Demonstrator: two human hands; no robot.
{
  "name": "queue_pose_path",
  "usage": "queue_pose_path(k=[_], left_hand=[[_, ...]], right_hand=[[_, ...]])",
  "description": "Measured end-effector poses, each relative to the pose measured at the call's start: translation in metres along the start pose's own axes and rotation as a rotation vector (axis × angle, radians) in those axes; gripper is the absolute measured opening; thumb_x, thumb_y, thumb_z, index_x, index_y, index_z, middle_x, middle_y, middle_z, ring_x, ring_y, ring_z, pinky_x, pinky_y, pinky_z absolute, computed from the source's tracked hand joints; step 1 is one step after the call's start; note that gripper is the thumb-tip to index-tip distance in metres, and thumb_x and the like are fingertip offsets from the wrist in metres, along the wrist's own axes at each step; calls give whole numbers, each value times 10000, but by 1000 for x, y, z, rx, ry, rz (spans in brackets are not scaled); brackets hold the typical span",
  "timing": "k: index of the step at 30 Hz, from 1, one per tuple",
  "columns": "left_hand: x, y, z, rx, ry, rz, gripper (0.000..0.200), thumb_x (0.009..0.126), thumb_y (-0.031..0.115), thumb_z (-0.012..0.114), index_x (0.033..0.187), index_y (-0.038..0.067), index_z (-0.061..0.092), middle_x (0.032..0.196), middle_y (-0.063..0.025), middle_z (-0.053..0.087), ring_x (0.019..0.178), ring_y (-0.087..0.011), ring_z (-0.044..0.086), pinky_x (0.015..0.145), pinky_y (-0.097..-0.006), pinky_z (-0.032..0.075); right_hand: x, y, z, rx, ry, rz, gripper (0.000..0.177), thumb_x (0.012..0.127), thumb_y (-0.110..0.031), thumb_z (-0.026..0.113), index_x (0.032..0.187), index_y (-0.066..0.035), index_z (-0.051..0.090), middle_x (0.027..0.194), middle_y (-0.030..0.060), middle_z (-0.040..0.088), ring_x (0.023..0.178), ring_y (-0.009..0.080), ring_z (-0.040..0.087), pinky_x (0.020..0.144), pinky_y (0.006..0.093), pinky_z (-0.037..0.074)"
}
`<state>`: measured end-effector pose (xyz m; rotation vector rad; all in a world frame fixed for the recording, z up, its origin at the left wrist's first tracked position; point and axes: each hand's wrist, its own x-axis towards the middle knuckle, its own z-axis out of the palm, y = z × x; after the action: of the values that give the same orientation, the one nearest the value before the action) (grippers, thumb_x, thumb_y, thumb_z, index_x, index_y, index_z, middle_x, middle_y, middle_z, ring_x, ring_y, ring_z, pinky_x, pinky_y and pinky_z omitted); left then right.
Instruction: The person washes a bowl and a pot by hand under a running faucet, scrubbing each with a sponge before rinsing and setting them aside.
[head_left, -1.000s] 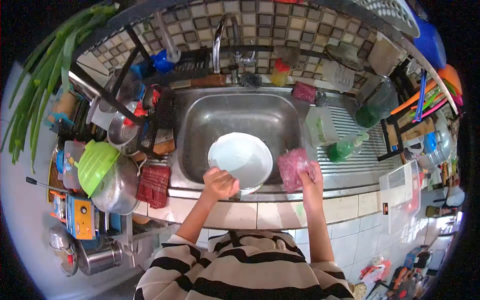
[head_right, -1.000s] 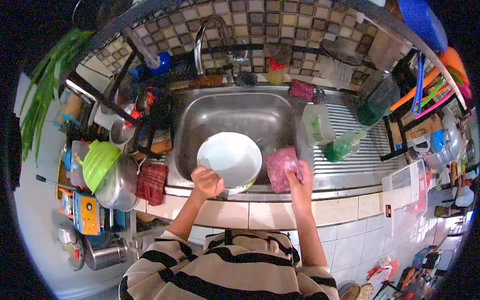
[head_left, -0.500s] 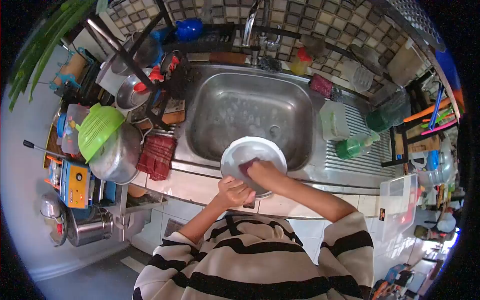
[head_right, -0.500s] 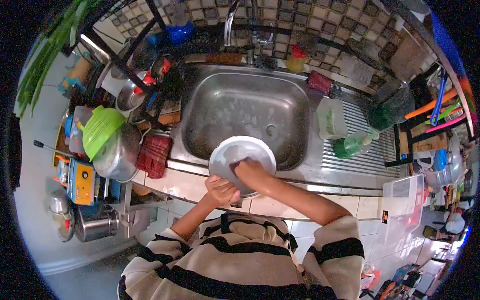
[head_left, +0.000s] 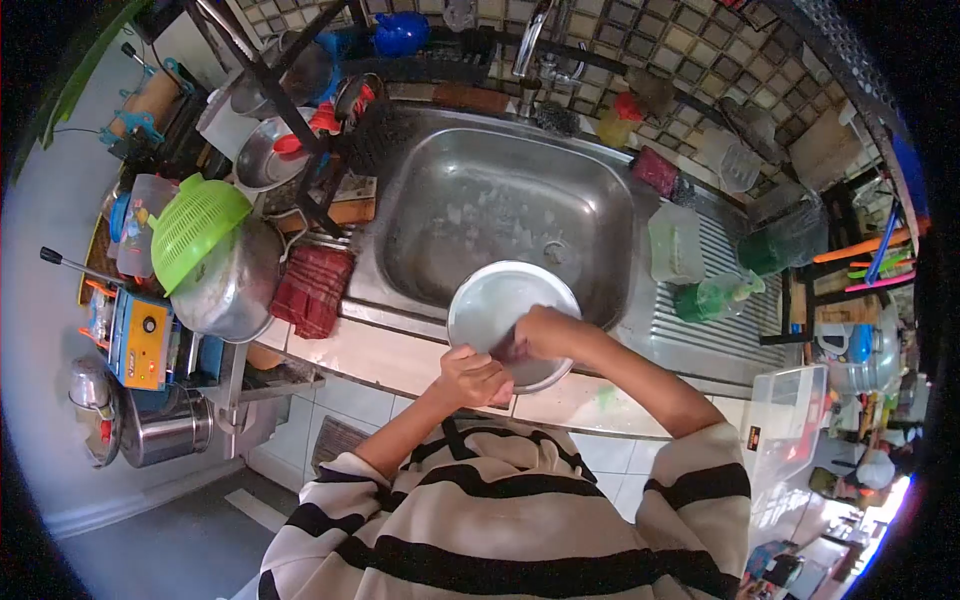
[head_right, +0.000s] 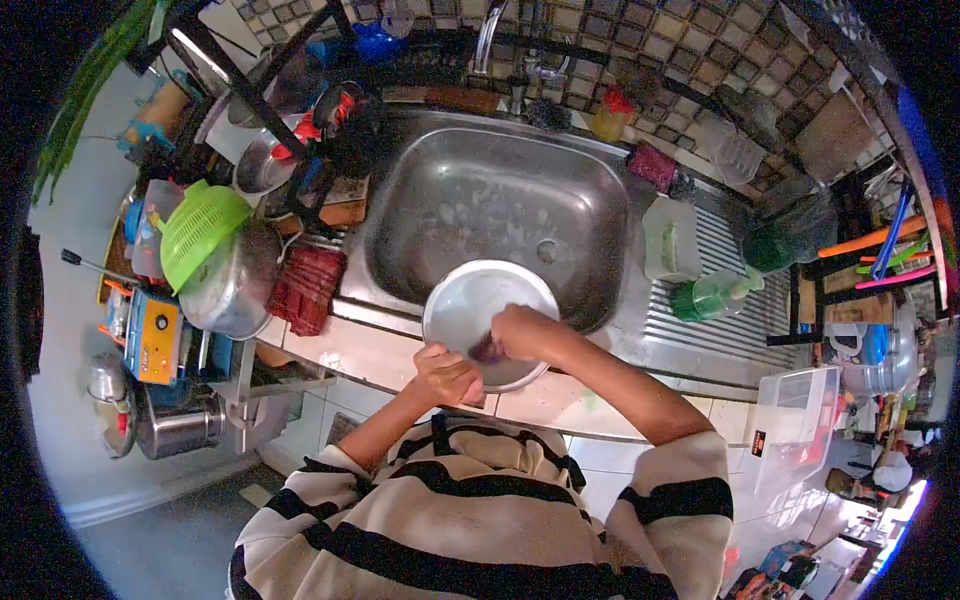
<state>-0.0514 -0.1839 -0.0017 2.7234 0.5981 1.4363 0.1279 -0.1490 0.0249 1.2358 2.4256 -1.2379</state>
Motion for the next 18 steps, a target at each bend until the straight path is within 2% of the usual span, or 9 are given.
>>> queue_pose_path(k=[2,5,8,10,12,13,15,16,18], left_hand=[[4,-1,-2,-5,13,-3,109,588,152,578,507,143,505,517,55,505,482,-76,442,437,-244,280],[9,-3,-4,-21,4,-6,120,594,153,589,508,147,505,509,59,495,492,-73,446,436,-236,287],[11,-6,-4,-30,4,-2,123,601,145,587,509,141,506,512,50,503,492,-81,451,438,-239,297],[12,-7,-2,-34,22,13,126,605,142,587,509,139,506,514,45,507,494,-85,455,438,-240,303],[11,-8,-1,-53,48,-5,83,576,115,583,518,107,525,520,21,534,471,-107,474,435,-259,299],[11,-9,-2,-53,47,-2,83,576,115,583,518,107,525,520,21,534,471,-107,474,435,-259,299],[10,-11,-2,-7,29,-6,118,590,124,582,502,131,503,514,39,506,506,-88,465,435,-248,309],[9,-12,-3,-8,29,-4,118,590,124,582,502,131,503,514,39,506,506,-88,465,435,-248,309],[8,-12,-2,-23,46,7,114,590,110,575,501,126,506,508,40,504,496,-90,459,429,-250,303]], right_hand=[[18,10,6,-138,329,100,67,614,-29,567,645,-34,626,681,189,599,689,309,617,614,386,483],[55,12,14,-342,361,31,108,603,-37,569,674,-79,639,694,179,603,685,314,614,610,398,482],[45,-21,5,-293,357,-87,120,600,-35,566,689,-72,638,697,185,601,691,325,608,611,409,481],[35,-27,2,-215,292,-120,110,602,-54,575,692,-66,635,696,191,599,702,331,604,616,420,477],[27,-20,8,-256,121,-116,100,604,-97,585,691,-58,613,667,178,584,680,316,590,594,400,451],[22,-16,7,-255,124,-115,100,604,-97,585,691,-58,613,667,178,584,680,316,590,594,400,451],[7,-5,1,-109,-128,-113,145,595,-97,591,729,-75,640,675,162,600,662,301,591,594,385,451],[0,0,-5,-108,-126,-111,145,595,-97,591,729,-75,640,675,162,600,662,301,591,594,385,451],[-9,9,-18,-114,-273,-64,157,605,-135,640,754,-100,674,731,169,623,641,271,606,578,369,461]])
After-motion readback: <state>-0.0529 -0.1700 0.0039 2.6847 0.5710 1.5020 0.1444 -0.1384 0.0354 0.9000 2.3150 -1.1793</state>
